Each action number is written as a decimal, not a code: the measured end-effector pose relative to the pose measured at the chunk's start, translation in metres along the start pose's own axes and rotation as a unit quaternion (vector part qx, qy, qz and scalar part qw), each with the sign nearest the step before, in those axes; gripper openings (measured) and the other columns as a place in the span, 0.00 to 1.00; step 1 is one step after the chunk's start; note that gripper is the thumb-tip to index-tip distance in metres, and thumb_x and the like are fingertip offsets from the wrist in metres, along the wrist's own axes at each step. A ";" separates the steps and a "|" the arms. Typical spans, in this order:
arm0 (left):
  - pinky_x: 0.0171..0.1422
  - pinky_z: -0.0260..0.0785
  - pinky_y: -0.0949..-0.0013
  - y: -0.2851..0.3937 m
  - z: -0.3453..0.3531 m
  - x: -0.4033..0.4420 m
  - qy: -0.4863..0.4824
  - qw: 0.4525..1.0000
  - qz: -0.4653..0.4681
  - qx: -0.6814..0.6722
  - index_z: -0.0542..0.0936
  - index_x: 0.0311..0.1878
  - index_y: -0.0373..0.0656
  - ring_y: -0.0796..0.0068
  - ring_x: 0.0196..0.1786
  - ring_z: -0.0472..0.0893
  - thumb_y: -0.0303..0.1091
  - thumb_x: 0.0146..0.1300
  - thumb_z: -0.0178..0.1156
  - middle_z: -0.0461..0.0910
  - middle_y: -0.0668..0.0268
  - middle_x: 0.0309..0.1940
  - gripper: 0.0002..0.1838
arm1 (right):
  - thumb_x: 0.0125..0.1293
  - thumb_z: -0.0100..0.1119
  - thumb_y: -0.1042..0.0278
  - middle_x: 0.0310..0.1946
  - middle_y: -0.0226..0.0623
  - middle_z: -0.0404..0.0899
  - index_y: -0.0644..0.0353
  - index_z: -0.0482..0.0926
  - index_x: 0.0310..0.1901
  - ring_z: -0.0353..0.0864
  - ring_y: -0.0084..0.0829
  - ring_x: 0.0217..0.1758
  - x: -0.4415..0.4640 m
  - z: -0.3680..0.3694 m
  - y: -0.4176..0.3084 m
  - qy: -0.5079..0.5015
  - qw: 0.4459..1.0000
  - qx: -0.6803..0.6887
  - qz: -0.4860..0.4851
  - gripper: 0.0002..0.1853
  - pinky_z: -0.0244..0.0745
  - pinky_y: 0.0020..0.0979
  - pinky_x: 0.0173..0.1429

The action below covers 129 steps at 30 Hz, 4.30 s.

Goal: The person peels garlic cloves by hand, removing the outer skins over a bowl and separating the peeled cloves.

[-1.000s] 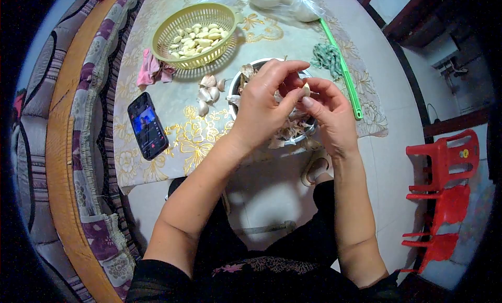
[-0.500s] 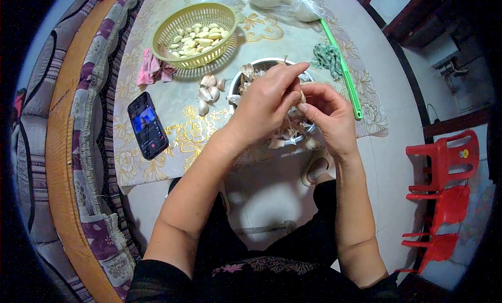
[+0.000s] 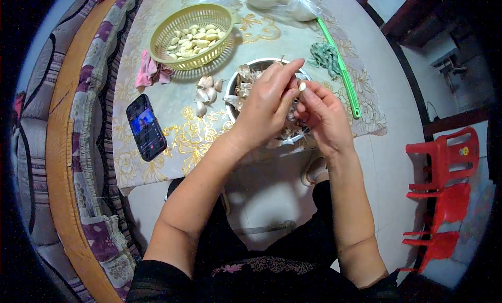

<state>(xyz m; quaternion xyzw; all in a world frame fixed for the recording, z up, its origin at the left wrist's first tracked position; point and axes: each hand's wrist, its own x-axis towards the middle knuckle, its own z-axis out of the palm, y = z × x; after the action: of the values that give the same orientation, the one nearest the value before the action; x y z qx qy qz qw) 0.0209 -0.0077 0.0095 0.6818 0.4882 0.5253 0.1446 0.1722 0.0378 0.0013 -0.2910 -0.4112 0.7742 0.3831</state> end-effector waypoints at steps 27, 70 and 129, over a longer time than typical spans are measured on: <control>0.40 0.72 0.67 0.007 0.006 0.001 0.028 0.999 0.012 -0.024 0.73 0.52 0.38 0.63 0.37 0.77 0.20 0.53 0.58 0.73 0.58 0.37 0.21 | 0.65 0.59 0.65 0.40 0.32 0.80 0.60 0.73 0.52 0.78 0.21 0.38 0.002 -0.005 -0.004 0.012 0.999 0.038 -0.020 0.16 0.75 0.23 0.42; 0.42 0.71 0.74 0.009 0.002 -0.001 0.071 0.995 -0.042 -0.054 0.77 0.52 0.41 0.76 0.35 0.76 0.20 0.54 0.61 0.76 0.64 0.38 0.20 | 0.57 0.61 0.77 0.36 0.36 0.79 0.62 0.81 0.43 0.79 0.26 0.37 -0.003 0.009 0.005 0.060 0.866 -0.404 -0.289 0.11 0.74 0.24 0.42; 0.38 0.66 0.82 0.012 -0.013 0.005 -0.055 0.955 -0.132 -0.260 0.74 0.58 0.40 0.86 0.33 0.71 0.23 0.56 0.62 0.72 0.73 0.32 0.24 | 0.65 0.58 0.66 0.34 0.28 0.76 0.63 0.75 0.47 0.71 0.17 0.29 0.000 -0.020 -0.008 -0.142 0.975 0.136 0.105 0.13 0.72 0.23 0.36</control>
<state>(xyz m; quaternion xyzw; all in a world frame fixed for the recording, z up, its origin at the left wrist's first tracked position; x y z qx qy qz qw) 0.0153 -0.0137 0.0260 0.5780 0.4117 0.5723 0.4110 0.1899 0.0491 -0.0017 -0.1646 -0.3193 0.8924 0.2731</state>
